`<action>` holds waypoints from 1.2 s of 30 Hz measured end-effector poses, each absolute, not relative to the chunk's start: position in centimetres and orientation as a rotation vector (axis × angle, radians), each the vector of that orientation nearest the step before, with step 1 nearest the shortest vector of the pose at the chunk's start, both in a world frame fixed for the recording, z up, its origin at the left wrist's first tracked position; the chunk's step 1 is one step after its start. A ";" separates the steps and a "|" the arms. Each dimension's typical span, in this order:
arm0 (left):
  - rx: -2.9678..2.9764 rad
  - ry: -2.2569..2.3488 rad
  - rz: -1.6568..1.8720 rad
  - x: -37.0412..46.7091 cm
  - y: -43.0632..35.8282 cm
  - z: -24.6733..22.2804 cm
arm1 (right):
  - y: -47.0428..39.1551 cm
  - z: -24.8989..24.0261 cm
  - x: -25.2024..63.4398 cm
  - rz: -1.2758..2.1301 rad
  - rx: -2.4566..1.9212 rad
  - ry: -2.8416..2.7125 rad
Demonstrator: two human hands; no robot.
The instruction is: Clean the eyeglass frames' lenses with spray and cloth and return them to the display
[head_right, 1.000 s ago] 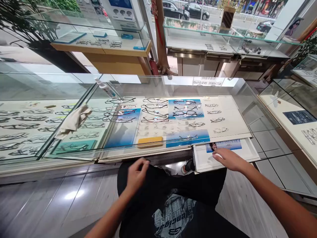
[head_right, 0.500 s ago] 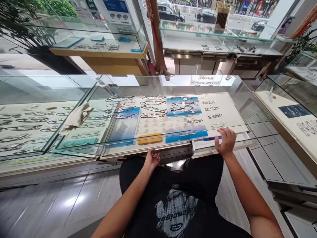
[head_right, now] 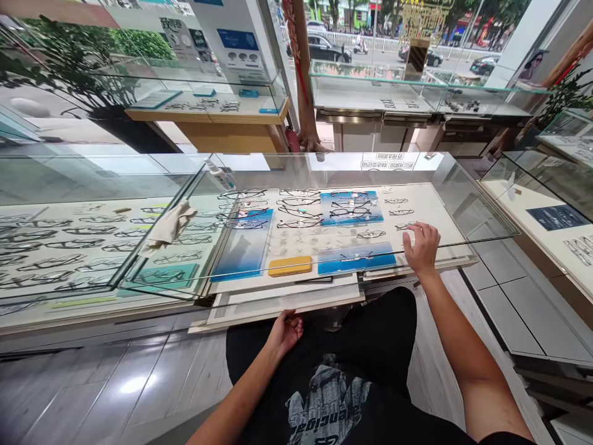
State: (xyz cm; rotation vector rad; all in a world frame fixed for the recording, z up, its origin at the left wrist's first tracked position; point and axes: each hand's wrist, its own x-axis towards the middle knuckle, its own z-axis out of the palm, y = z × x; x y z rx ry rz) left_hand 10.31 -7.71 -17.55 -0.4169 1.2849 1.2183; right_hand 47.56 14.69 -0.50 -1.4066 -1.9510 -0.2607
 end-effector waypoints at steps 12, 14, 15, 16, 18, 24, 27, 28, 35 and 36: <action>0.876 1.523 1.119 14.5 -13.1 -6.2 | 20.4 5.1 34.8 -0.173 -1.142 -2.555; 1.506 1.735 1.242 13.1 -13.1 -2.8 | 21.3 5.2 34.3 -0.181 -1.130 -2.601; 1.698 1.895 1.228 12.2 -12.8 -1.4 | 21.6 5.1 34.2 -0.185 -1.126 -2.613; 1.832 2.010 1.136 11.2 -12.3 -0.3 | 21.8 5.1 34.2 -0.184 -1.128 -2.620; 1.991 2.039 0.882 9.3 -11.4 0.7 | 22.1 4.9 34.1 -0.164 -1.141 -2.630; 1.655 1.855 0.774 6.5 -10.3 -0.2 | 21.4 6.3 34.1 0.043 -1.187 -2.565; 1.352 1.749 0.863 5.2 -10.3 0.0 | 18.9 8.7 34.6 0.420 -1.085 -2.547; 1.298 1.725 0.860 4.8 -10.2 0.1 | 17.7 9.6 34.7 0.598 -1.026 -2.550; 1.430 1.629 0.683 3.3 -10.0 0.0 | 9.1 8.6 33.2 1.224 -0.842 -2.787; 1.419 1.617 0.684 3.4 -10.1 -0.2 | 8.4 7.4 32.8 1.093 -0.898 -2.830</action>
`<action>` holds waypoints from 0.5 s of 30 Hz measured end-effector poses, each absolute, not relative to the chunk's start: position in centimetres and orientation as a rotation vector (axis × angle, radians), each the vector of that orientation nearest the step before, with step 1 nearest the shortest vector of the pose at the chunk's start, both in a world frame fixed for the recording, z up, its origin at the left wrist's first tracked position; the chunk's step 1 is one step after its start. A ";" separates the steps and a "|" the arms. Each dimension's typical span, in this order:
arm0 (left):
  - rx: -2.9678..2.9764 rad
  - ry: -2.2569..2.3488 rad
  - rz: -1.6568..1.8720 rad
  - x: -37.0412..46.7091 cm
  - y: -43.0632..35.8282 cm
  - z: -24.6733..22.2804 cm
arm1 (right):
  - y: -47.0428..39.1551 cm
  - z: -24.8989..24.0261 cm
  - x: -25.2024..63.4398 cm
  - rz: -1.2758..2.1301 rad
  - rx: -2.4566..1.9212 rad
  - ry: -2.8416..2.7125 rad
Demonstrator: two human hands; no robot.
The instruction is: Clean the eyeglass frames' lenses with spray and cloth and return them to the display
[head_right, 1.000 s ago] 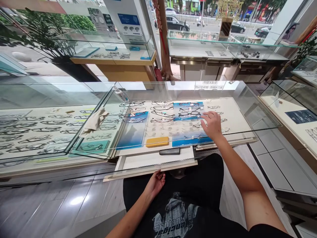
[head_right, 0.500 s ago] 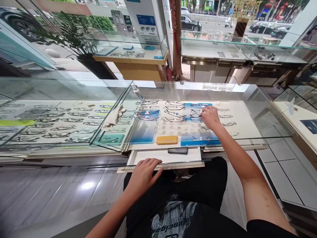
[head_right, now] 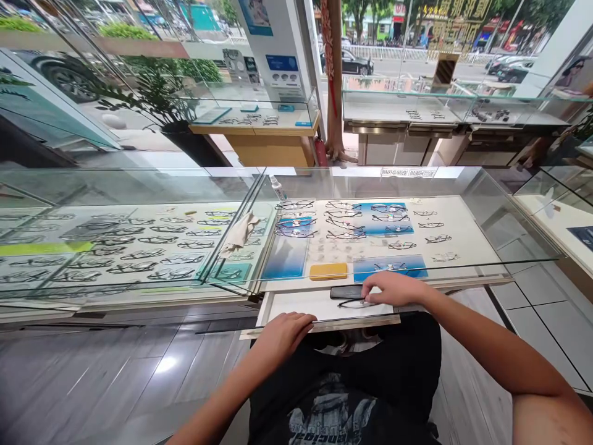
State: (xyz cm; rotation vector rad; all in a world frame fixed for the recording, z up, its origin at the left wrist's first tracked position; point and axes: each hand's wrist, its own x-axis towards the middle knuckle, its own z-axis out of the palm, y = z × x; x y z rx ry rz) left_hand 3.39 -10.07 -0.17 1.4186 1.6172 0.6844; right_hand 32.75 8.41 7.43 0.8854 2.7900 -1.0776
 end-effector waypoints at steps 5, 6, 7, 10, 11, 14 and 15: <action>1.438 1.607 0.710 3.7 -11.3 -0.4 | 7.3 2.3 30.3 -0.844 0.941 2.821; 1.462 1.603 0.701 3.7 -11.6 -0.2 | 7.4 1.7 29.8 -0.828 0.944 2.819; 1.484 1.594 0.689 3.7 -11.9 0.0 | 7.6 1.2 29.4 -0.813 0.947 2.815; 1.540 1.546 0.612 3.6 -12.2 1.1 | 8.5 0.0 28.3 -0.771 0.961 2.798; 1.555 1.529 0.570 3.6 -12.1 1.5 | 9.1 -0.4 27.9 -0.746 0.981 2.797; 1.595 1.500 0.437 3.7 -11.6 2.4 | 11.4 -1.7 26.6 -0.616 1.108 2.811; 1.603 1.499 0.408 3.8 -11.3 2.5 | 12.3 -2.2 26.3 -0.566 1.164 2.816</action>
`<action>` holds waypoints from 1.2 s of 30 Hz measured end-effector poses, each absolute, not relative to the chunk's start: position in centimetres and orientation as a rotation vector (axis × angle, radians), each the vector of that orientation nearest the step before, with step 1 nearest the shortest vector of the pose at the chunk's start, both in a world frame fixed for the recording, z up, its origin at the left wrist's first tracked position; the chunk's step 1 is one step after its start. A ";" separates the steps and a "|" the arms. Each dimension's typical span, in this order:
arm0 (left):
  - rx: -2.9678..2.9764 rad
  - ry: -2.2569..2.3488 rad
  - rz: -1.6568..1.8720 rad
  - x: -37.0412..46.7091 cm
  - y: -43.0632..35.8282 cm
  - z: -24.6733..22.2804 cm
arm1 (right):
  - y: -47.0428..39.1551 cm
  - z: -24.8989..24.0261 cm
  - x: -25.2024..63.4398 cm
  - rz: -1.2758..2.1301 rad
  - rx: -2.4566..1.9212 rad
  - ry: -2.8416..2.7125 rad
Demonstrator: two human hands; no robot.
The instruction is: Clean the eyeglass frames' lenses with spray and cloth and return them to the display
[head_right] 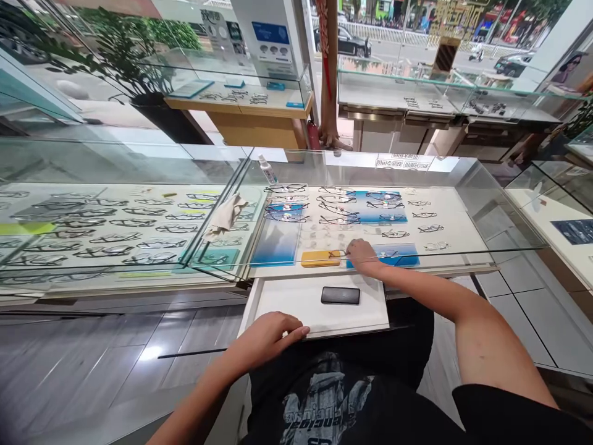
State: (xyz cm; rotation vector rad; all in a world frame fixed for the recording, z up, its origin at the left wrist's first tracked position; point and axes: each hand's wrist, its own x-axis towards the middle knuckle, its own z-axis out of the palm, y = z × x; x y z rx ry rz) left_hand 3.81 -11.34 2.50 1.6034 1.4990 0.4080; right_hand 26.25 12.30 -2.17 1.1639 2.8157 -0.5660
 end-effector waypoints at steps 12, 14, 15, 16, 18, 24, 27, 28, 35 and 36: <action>1.562 1.490 0.338 3.9 -9.7 2.5 | 18.9 -7.4 24.1 -0.211 1.671 2.581; 1.527 1.484 0.362 3.9 -9.6 2.7 | 19.5 -8.0 23.9 -0.197 1.705 2.531; 1.507 1.481 0.374 3.9 -9.6 2.8 | 19.8 -8.2 23.8 -0.193 1.719 2.508; 1.491 1.479 0.379 3.8 -9.6 2.8 | 20.0 -8.4 23.7 -0.191 1.731 2.489; 1.479 1.480 0.368 3.8 -9.6 2.8 | 20.3 -8.5 23.7 -0.194 1.742 2.464; 1.524 1.468 0.340 3.7 -9.7 2.5 | 20.4 -8.0 23.9 -0.211 1.730 2.460; 1.529 1.472 0.320 3.6 -9.7 2.5 | 20.1 -7.2 24.0 -0.225 1.715 2.459; 1.532 1.477 0.305 3.7 -9.7 2.5 | 20.0 -6.8 24.0 -0.234 1.708 2.459; 1.516 1.481 0.279 3.6 -9.5 2.6 | 16.9 -3.7 24.0 -0.431 1.558 2.482; 1.511 1.479 0.280 3.5 -9.4 2.6 | 16.0 -3.1 24.2 -0.503 1.491 2.489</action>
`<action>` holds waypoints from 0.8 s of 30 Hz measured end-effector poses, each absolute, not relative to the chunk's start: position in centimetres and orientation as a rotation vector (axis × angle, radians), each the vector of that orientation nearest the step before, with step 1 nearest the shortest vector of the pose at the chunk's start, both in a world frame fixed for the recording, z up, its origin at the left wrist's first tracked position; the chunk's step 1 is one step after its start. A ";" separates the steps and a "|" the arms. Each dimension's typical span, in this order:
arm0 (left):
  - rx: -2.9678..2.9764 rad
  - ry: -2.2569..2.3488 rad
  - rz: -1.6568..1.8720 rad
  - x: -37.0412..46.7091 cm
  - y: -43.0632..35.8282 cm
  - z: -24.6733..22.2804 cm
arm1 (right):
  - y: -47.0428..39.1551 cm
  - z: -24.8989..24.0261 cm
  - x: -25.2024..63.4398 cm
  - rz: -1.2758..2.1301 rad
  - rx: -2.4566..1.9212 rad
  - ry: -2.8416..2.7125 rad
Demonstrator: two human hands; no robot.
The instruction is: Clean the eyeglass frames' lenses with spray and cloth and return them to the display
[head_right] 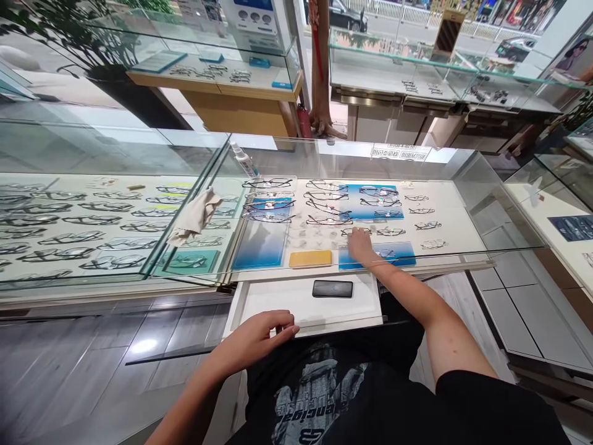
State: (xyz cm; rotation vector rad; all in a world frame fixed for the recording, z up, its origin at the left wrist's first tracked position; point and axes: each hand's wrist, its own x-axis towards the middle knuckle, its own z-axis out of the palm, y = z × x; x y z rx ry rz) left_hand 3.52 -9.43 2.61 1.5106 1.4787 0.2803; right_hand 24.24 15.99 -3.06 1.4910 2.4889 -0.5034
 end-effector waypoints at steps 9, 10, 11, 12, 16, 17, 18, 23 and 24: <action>1.614 1.440 0.135 3.1 -8.6 2.9 | 9.3 7.5 33.4 -1.712 0.427 2.355; 1.635 1.430 0.106 3.0 -8.4 3.1 | 9.6 8.4 35.0 -1.775 0.538 2.453; 1.658 1.419 0.073 2.9 -8.2 3.3 | 10.2 8.9 36.6 -1.734 0.773 2.622; 1.681 1.407 0.038 2.8 -7.9 3.5 | 11.1 9.0 38.3 -1.580 1.087 2.803; 1.764 1.347 -0.108 2.4 -6.4 4.6 | 15.6 6.4 44.4 -0.565 2.068 2.936; 1.780 1.330 -0.146 2.4 -5.9 4.9 | 16.5 5.5 45.5 -0.440 2.180 2.842; 1.794 1.311 -0.187 2.4 -5.4 5.2 | 17.2 4.5 46.3 -0.338 2.240 2.782; 1.878 1.236 -0.378 3.2 -3.1 6.2 | 18.2 1.5 47.4 0.016 2.304 2.744; 1.899 1.221 -0.419 3.6 -2.8 6.3 | 18.1 1.3 47.3 0.048 2.304 2.755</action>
